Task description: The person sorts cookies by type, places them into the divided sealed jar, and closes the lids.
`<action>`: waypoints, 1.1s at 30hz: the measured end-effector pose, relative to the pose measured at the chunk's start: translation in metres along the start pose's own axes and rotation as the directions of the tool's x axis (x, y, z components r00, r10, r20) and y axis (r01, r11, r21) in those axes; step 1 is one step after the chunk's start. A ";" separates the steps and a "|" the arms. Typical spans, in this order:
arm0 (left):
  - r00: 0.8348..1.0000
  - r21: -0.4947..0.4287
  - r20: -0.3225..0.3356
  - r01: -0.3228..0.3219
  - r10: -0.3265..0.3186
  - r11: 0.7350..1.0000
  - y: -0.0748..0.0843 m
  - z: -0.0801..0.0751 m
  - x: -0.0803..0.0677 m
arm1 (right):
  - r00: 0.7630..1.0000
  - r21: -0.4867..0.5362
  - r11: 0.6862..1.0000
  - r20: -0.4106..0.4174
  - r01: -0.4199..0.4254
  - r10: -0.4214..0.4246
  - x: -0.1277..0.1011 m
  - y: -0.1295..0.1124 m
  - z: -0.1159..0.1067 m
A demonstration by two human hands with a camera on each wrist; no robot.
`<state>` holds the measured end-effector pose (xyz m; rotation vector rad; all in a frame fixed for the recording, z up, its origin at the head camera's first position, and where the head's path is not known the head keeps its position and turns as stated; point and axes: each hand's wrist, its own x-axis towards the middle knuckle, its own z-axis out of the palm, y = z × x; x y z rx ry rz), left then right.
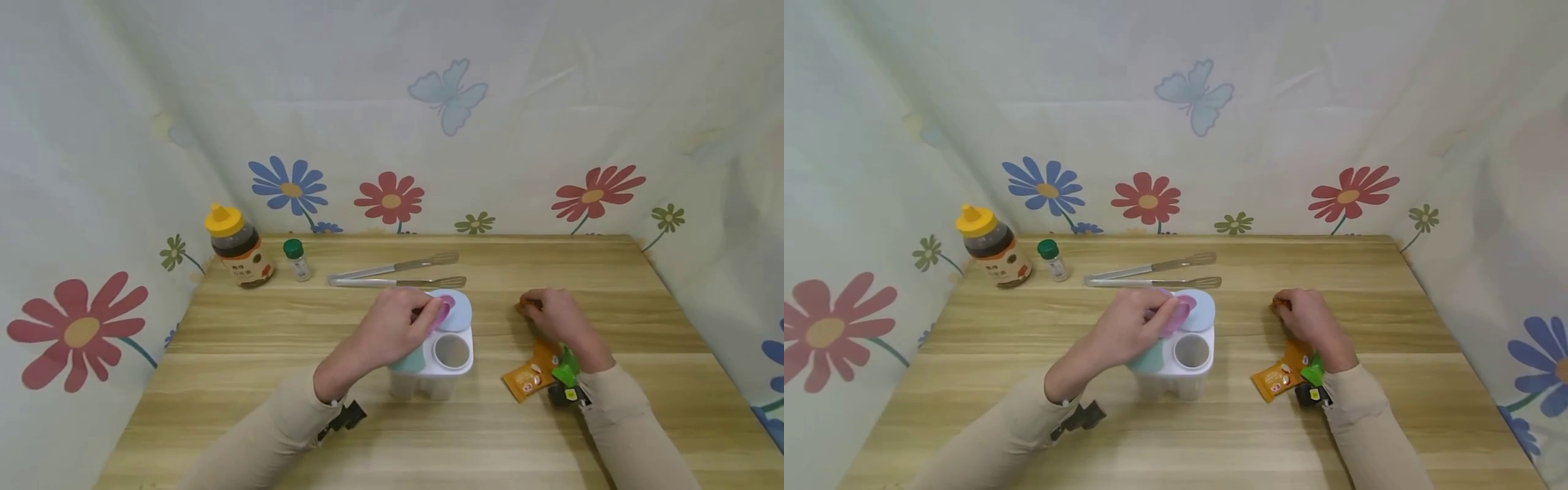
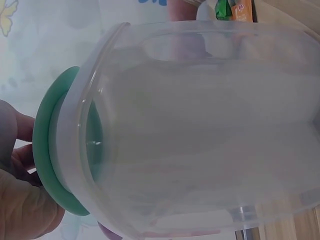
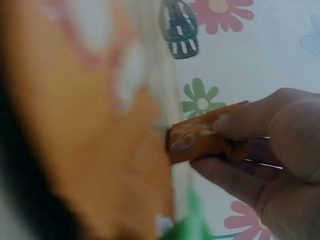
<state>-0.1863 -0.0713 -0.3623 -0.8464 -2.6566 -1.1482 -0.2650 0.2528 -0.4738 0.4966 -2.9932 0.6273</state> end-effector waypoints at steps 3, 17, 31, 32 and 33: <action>1.000 0.005 -0.008 -0.028 0.028 1.000 0.000 0.001 0.000 | 0.999 0.022 1.000 -0.038 -0.013 0.014 -0.004 -0.002 0.001; 0.999 -0.028 -0.003 -0.032 0.032 0.999 -0.002 0.001 -0.003 | 0.981 0.150 0.987 -0.194 0.052 -0.023 -0.018 -0.035 -0.014; 0.999 -0.060 -0.028 -0.047 0.046 0.997 -0.009 -0.001 -0.005 | 0.919 0.210 0.940 -0.349 0.267 -0.183 -0.035 -0.080 -0.044; 0.999 -0.058 -0.030 -0.047 0.045 0.997 -0.009 0.000 -0.005 | 0.914 0.217 0.934 -0.355 0.283 -0.195 -0.036 -0.082 -0.045; 0.999 -0.056 -0.031 -0.045 0.043 0.997 -0.009 0.000 -0.005 | 0.908 0.223 0.926 -0.363 0.304 -0.211 -0.038 -0.085 -0.046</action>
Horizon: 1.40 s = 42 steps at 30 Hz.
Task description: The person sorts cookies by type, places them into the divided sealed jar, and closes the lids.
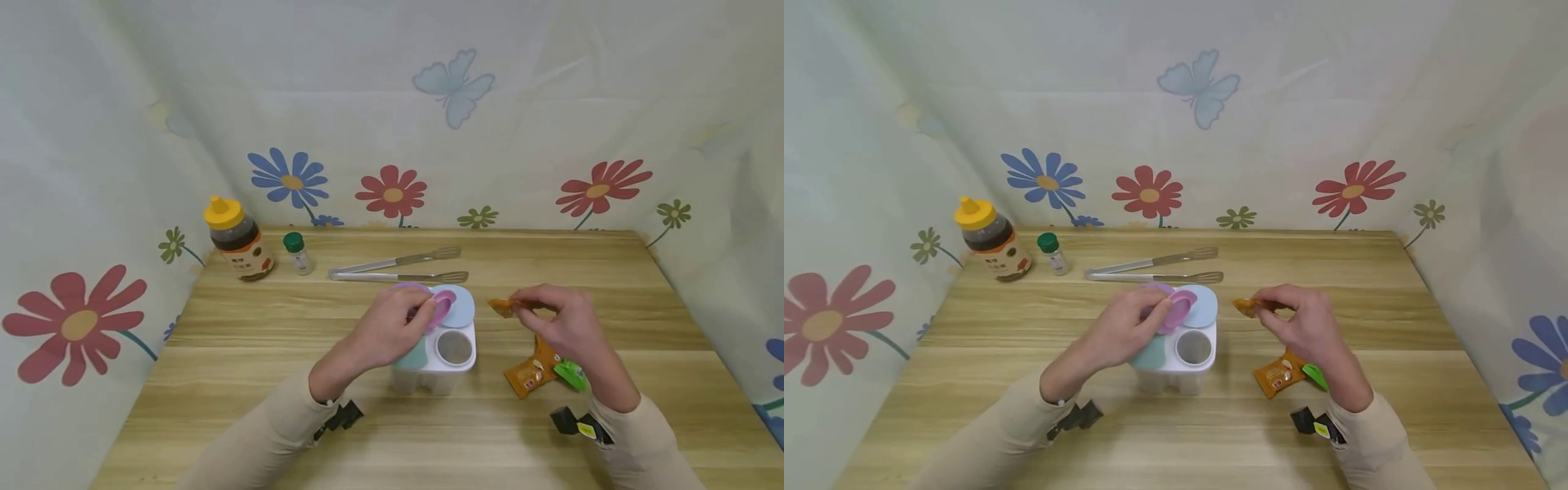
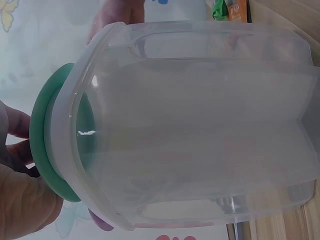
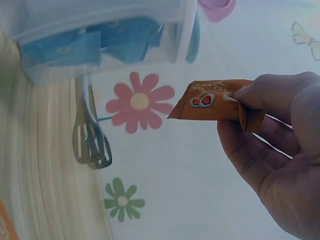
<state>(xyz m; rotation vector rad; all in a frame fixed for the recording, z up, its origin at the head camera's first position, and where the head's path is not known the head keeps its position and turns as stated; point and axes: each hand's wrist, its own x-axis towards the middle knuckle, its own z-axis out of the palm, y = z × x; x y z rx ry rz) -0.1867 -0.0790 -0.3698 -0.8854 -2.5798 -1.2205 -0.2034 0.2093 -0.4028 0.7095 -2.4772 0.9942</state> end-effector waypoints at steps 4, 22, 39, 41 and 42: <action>1.000 0.003 0.004 0.011 -0.011 1.000 0.001 0.000 0.000 | 0.995 0.070 0.993 -0.014 0.095 -0.094 0.000 -0.010 -0.004; 1.000 0.003 0.015 0.011 -0.012 1.000 0.003 -0.001 0.000 | 0.969 0.448 0.861 -0.058 0.241 -0.241 0.000 -0.041 -0.001; 0.999 -0.067 0.006 -0.039 0.039 0.997 0.000 0.001 -0.001 | 0.956 0.603 0.757 -0.030 0.251 -0.293 0.000 -0.048 0.022; 1.000 -0.068 0.007 -0.028 0.029 0.997 -0.001 0.001 -0.002 | 0.961 0.565 0.794 0.009 0.223 -0.276 -0.001 -0.049 0.025; 1.000 -0.067 0.007 -0.024 0.024 0.997 -0.001 0.000 -0.002 | 0.963 0.540 0.815 0.031 0.209 -0.268 -0.001 -0.049 0.026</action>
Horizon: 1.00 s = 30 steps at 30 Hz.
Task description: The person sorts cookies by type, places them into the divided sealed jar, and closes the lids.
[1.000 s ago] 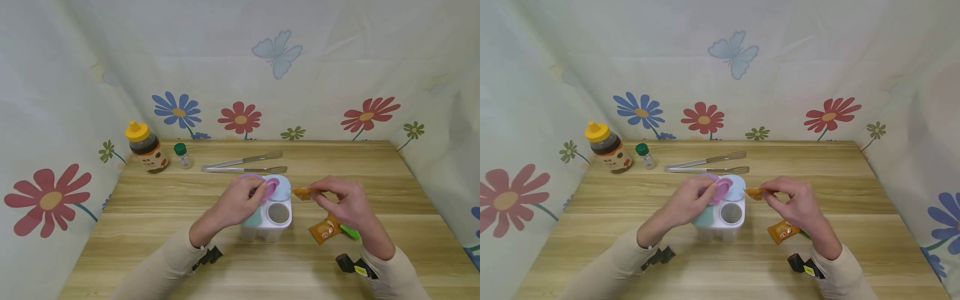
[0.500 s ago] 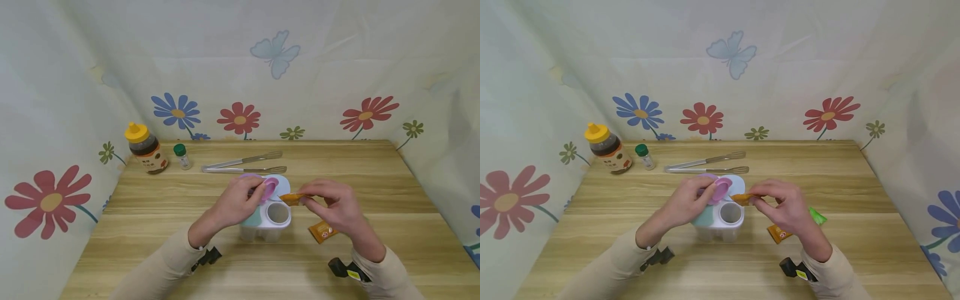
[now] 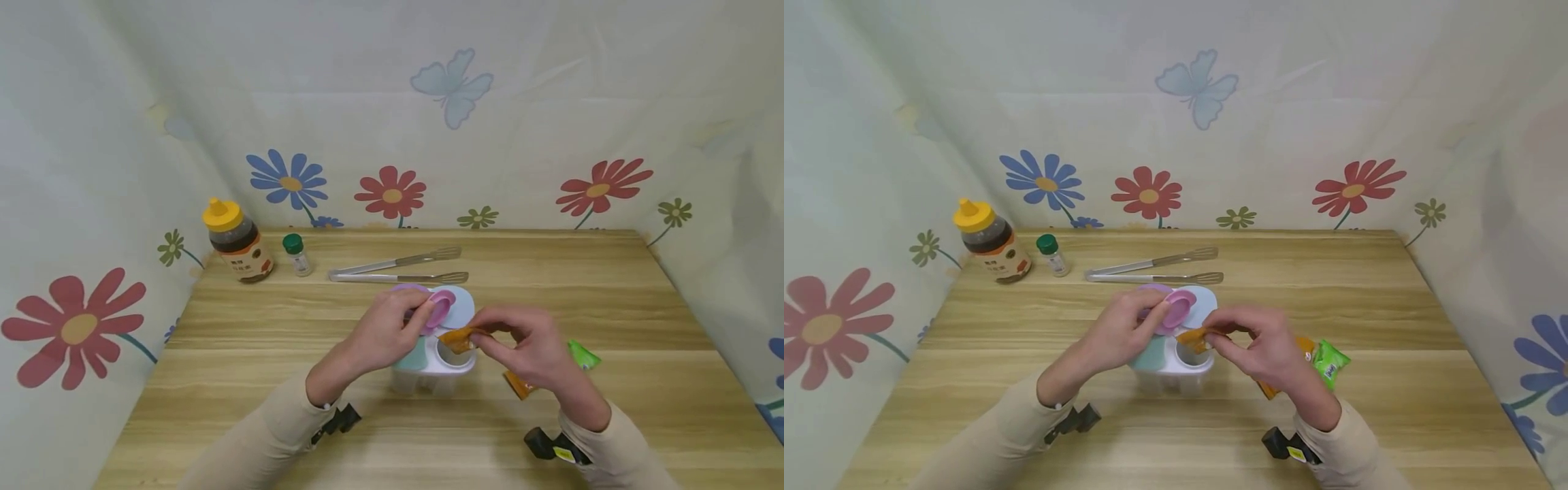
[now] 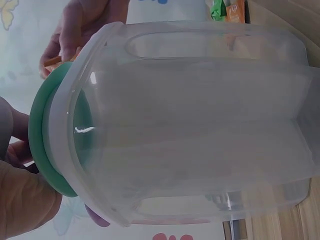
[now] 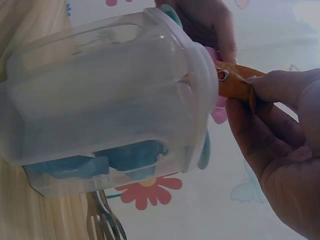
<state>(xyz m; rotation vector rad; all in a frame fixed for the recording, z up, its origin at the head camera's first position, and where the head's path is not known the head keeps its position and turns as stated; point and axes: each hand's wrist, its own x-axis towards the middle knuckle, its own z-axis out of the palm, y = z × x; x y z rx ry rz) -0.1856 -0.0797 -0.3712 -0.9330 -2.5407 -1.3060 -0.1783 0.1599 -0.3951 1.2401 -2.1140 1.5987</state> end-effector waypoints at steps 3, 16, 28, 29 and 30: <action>1.000 0.004 0.003 0.009 -0.009 1.000 0.000 0.000 0.000 | 0.999 -0.078 0.996 0.027 -0.039 0.041 -0.001 0.001 0.003; 1.000 0.018 0.008 0.023 -0.023 1.000 -0.001 0.000 0.000 | 0.986 -0.392 0.910 0.146 0.132 -0.080 0.004 0.005 0.007; 1.000 0.023 -0.001 0.003 -0.003 1.000 -0.002 0.000 0.001 | 0.950 -0.430 0.864 0.271 0.263 -0.154 0.011 -0.001 0.008; 1.000 0.026 -0.003 0.001 -0.001 1.000 -0.003 0.000 0.001 | 0.943 -0.434 0.857 0.293 0.279 -0.158 0.012 -0.002 0.008; 1.000 0.026 -0.006 -0.003 0.003 1.000 -0.003 0.001 0.001 | 0.935 -0.435 0.852 0.318 0.292 -0.158 0.013 -0.003 0.007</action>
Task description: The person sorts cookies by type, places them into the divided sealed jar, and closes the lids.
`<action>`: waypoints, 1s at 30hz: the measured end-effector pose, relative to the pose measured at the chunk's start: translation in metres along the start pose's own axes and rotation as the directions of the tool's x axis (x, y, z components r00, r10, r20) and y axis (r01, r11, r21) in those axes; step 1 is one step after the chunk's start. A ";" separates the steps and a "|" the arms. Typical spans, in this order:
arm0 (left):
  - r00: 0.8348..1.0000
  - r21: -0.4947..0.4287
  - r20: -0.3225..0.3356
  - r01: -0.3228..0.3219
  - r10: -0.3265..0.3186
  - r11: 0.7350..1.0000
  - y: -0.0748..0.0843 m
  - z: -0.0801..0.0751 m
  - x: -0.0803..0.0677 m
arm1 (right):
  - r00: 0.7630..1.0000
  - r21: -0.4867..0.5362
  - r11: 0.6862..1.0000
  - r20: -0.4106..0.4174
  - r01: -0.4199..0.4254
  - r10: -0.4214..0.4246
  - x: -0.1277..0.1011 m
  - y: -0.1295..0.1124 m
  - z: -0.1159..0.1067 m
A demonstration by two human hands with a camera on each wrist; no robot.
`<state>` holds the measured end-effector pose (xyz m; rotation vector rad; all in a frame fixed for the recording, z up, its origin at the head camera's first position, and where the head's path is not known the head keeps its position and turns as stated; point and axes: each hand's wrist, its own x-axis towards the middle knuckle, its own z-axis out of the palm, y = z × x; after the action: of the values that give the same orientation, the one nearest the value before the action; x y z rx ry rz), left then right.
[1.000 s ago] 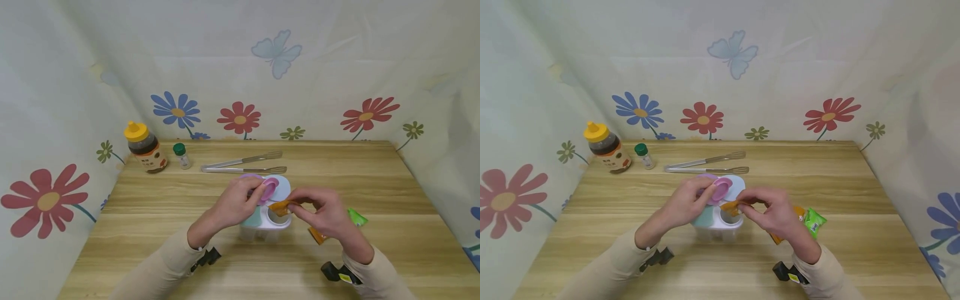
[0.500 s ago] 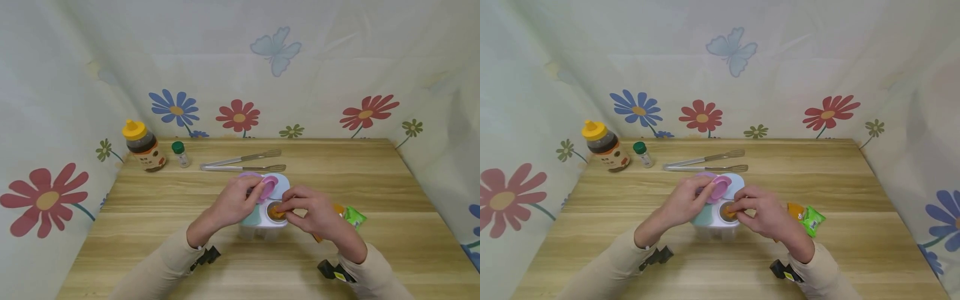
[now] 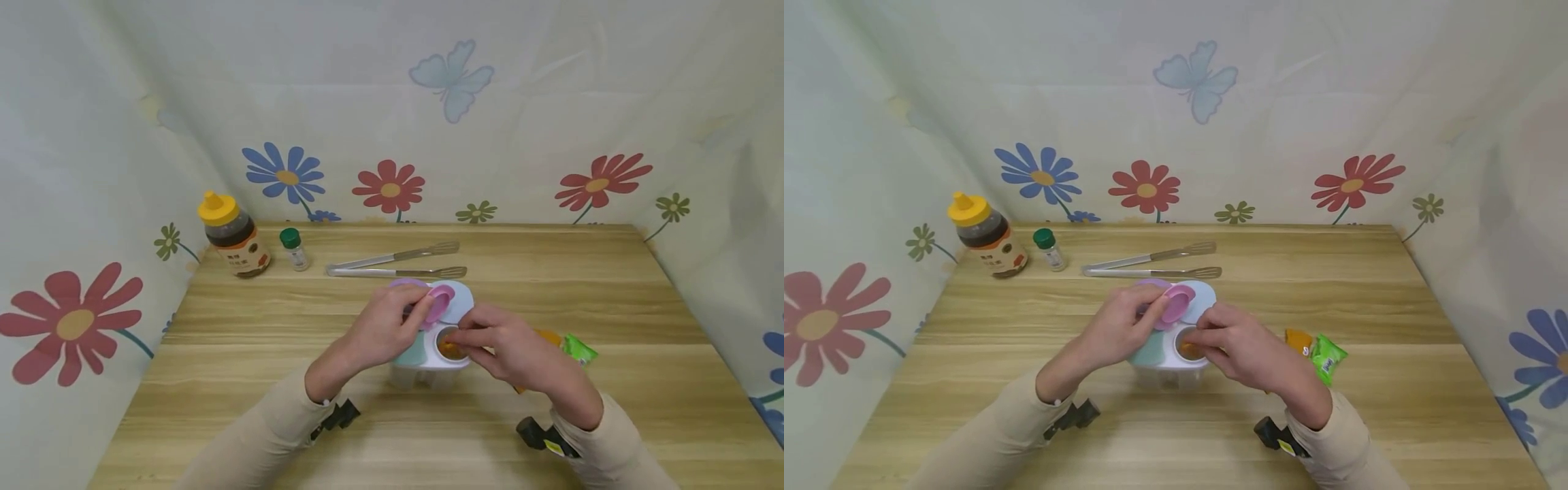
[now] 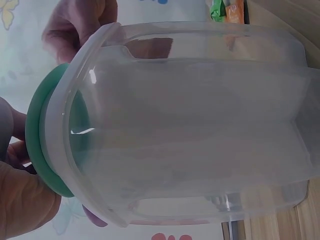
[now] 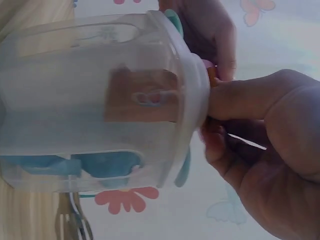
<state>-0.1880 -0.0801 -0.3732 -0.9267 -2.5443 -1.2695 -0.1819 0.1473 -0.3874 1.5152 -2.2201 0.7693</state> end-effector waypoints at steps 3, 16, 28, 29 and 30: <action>1.000 0.004 -0.004 -0.009 0.009 1.000 0.000 0.001 0.000 | 0.996 -0.009 1.000 0.087 0.006 -0.006 0.003 -0.002 -0.004; 1.000 0.019 -0.002 0.007 -0.007 1.000 0.002 0.000 -0.001 | 0.993 0.060 0.997 0.104 -0.058 0.052 0.003 -0.005 -0.010; 1.000 0.031 -0.005 0.007 -0.007 0.999 0.004 -0.001 -0.001 | 0.967 0.087 0.994 0.252 -0.063 0.040 0.002 -0.006 -0.007; 1.000 0.028 -0.005 0.004 -0.004 1.000 0.004 -0.001 -0.001 | 0.972 0.119 0.991 0.232 -0.069 0.040 0.000 -0.004 -0.007; 1.000 0.028 -0.006 0.002 -0.002 1.000 0.004 -0.001 -0.001 | 0.977 0.153 0.986 0.208 -0.072 0.039 -0.002 -0.001 -0.008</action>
<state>-0.1853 -0.0799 -0.3704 -0.9140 -2.5525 -1.2326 -0.1800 0.1530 -0.3820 1.6818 -2.4090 0.8617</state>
